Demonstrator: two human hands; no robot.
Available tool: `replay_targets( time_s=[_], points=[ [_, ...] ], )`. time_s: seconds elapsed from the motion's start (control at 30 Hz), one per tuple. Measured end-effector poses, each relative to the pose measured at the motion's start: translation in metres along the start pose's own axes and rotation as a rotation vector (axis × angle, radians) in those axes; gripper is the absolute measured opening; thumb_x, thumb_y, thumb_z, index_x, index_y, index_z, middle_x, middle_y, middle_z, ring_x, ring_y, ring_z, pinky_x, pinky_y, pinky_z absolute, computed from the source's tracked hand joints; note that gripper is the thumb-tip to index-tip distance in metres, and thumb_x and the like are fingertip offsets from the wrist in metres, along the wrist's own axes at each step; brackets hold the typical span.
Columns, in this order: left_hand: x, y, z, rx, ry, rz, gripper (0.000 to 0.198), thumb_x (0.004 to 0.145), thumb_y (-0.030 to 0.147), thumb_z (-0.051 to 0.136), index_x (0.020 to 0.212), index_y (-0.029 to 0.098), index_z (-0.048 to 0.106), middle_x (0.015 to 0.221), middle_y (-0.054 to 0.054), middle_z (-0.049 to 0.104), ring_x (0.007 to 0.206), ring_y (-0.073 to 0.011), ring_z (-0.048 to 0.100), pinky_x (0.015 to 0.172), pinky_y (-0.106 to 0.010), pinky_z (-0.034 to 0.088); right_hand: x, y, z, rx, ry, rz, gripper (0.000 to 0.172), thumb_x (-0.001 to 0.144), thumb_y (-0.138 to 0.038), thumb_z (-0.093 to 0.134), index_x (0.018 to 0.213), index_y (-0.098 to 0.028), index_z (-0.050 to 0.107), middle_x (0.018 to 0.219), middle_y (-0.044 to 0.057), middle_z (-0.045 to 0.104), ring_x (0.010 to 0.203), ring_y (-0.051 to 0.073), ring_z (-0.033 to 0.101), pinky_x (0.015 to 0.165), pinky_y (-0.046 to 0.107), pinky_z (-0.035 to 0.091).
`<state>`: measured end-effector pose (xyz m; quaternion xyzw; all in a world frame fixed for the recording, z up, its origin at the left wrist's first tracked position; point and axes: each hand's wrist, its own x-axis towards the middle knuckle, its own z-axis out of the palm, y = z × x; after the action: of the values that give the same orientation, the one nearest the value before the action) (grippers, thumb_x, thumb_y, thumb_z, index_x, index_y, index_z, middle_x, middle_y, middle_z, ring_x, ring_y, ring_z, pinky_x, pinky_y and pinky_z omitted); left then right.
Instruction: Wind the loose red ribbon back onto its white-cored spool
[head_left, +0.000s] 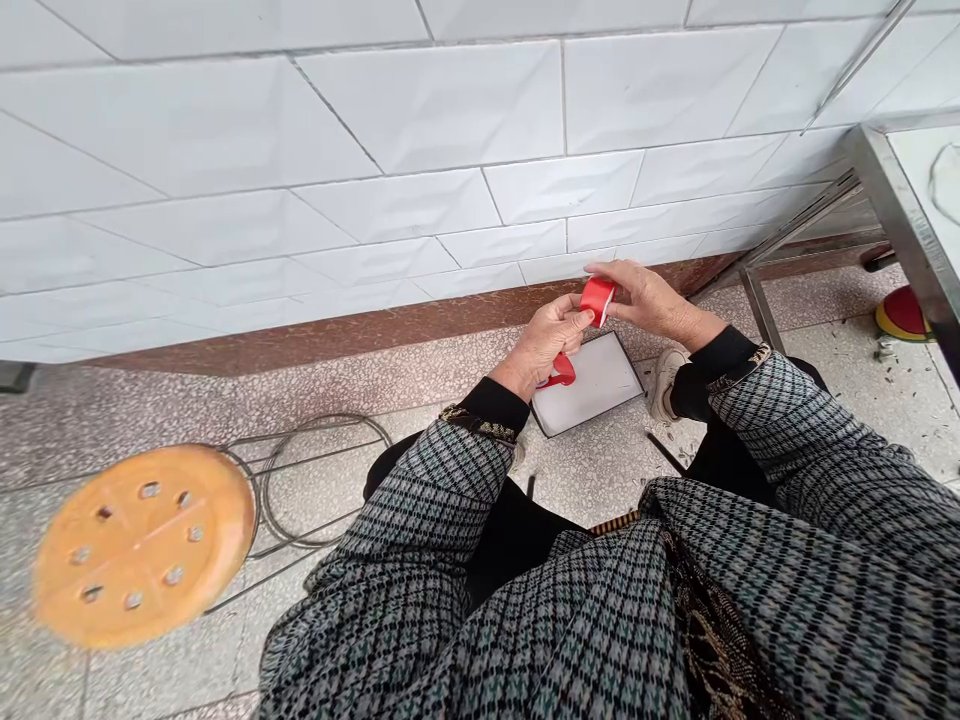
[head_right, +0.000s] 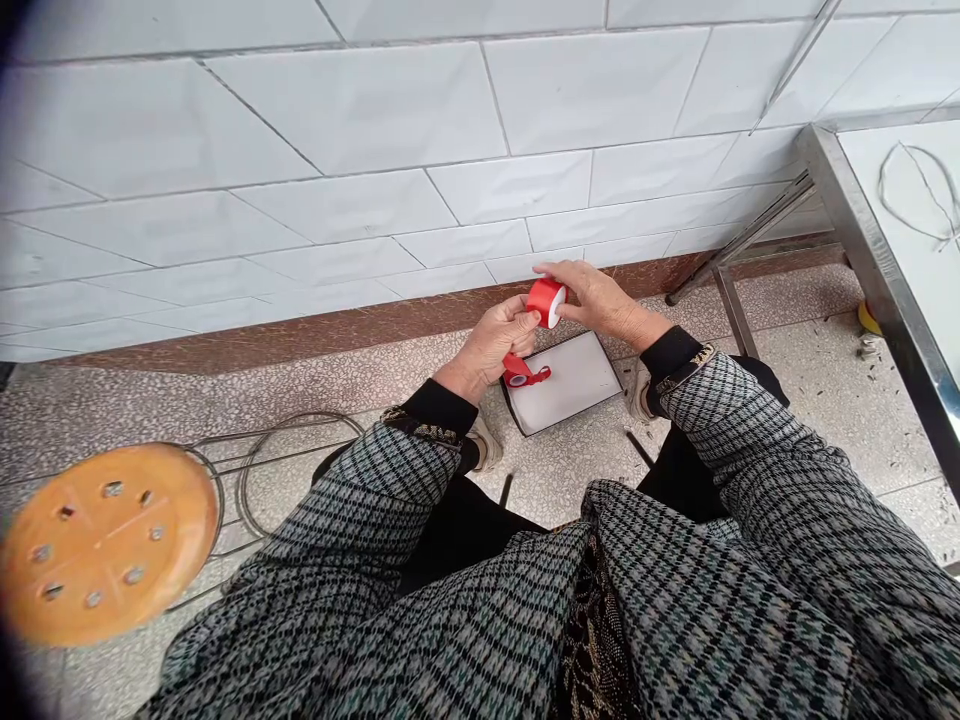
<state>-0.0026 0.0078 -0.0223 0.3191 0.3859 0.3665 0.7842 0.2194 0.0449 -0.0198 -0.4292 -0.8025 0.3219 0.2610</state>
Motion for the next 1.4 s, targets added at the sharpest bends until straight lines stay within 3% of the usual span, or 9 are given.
replay_targets(
  time_s=[0.13, 0.33, 0.5, 0.73, 0.93, 1.1, 1.27, 1.4],
  points=[
    [-0.001, 0.0, 0.004, -0.013, 0.02, 0.002, 0.055, 0.07, 0.04, 0.105, 0.101, 0.018, 0.066, 0.061, 0.011, 0.055, 0.041, -0.0006, 0.028, 0.045, -0.022, 0.017, 0.002, 0.003, 0.002, -0.11, 0.0, -0.032, 0.049, 0.088, -0.015, 0.073, 0.137, -0.022, 0.072, 0.135, 0.015, 0.077, 0.122, 0.034, 0.07, 0.112, 0.052, 0.054],
    [-0.003, -0.002, 0.017, -0.056, 0.131, 0.053, 0.038, 0.091, 0.031, 0.09, 0.117, 0.022, 0.064, 0.055, 0.016, 0.041, 0.04, -0.0031, 0.024, 0.046, -0.022, 0.016, 0.004, 0.001, 0.002, -0.281, 0.104, 0.077, 0.054, 0.085, -0.013, 0.068, 0.138, -0.017, 0.07, 0.131, 0.018, 0.076, 0.118, 0.036, 0.069, 0.105, 0.049, 0.056],
    [-0.006, -0.002, 0.022, -0.067, 0.207, 0.098, 0.028, 0.095, 0.026, 0.084, 0.102, 0.023, 0.057, 0.056, 0.016, 0.039, 0.041, -0.0024, 0.024, 0.046, -0.02, 0.018, 0.002, -0.001, 0.0, -0.408, 0.127, 0.092, 0.052, 0.086, -0.01, 0.065, 0.137, -0.018, 0.07, 0.133, 0.019, 0.075, 0.127, 0.041, 0.066, 0.11, 0.054, 0.054],
    [-0.008, 0.001, 0.016, -0.123, 0.161, 0.032, 0.028, 0.092, 0.028, 0.088, 0.092, 0.02, 0.062, 0.049, 0.015, 0.035, 0.038, -0.0019, 0.023, 0.044, -0.018, 0.019, 0.001, -0.003, 0.0, -0.498, 0.098, 0.07, 0.05, 0.087, -0.006, 0.064, 0.135, -0.015, 0.071, 0.132, 0.022, 0.075, 0.122, 0.041, 0.067, 0.107, 0.054, 0.055],
    [-0.01, 0.011, 0.01, -0.192, 0.164, 0.059, 0.026, 0.097, 0.022, 0.082, 0.083, 0.018, 0.061, 0.046, 0.014, 0.033, 0.037, -0.0015, 0.022, 0.042, -0.016, 0.018, 0.001, -0.003, -0.001, -0.434, 0.05, 0.066, 0.051, 0.083, -0.005, 0.066, 0.133, -0.016, 0.072, 0.128, 0.018, 0.076, 0.115, 0.036, 0.07, 0.1, 0.046, 0.057],
    [-0.009, 0.007, 0.013, -0.211, 0.141, -0.001, 0.026, 0.097, 0.025, 0.083, 0.085, 0.019, 0.061, 0.046, 0.015, 0.031, 0.036, -0.0019, 0.022, 0.041, -0.017, 0.017, 0.003, 0.004, -0.001, -0.319, 0.081, 0.086, 0.059, 0.079, -0.007, 0.067, 0.137, -0.014, 0.073, 0.127, 0.017, 0.078, 0.103, 0.031, 0.071, 0.095, 0.043, 0.057],
    [-0.007, -0.001, 0.015, -0.148, 0.117, 0.018, 0.029, 0.096, 0.03, 0.086, 0.089, 0.02, 0.06, 0.049, 0.015, 0.035, 0.038, -0.0022, 0.025, 0.042, -0.017, 0.019, 0.006, 0.008, 0.001, -0.117, 0.119, 0.198, 0.061, 0.076, -0.012, 0.067, 0.136, -0.012, 0.075, 0.118, 0.013, 0.08, 0.085, 0.025, 0.067, 0.086, 0.04, 0.057],
    [-0.004, -0.006, 0.018, -0.078, 0.125, 0.058, 0.032, 0.098, 0.031, 0.084, 0.086, 0.021, 0.056, 0.051, 0.014, 0.036, 0.04, -0.002, 0.026, 0.043, -0.017, 0.019, 0.006, 0.01, 0.004, 0.041, 0.156, 0.318, 0.058, 0.075, -0.017, 0.068, 0.132, -0.013, 0.077, 0.102, 0.007, 0.079, 0.083, 0.023, 0.065, 0.084, 0.039, 0.055]
  ],
)
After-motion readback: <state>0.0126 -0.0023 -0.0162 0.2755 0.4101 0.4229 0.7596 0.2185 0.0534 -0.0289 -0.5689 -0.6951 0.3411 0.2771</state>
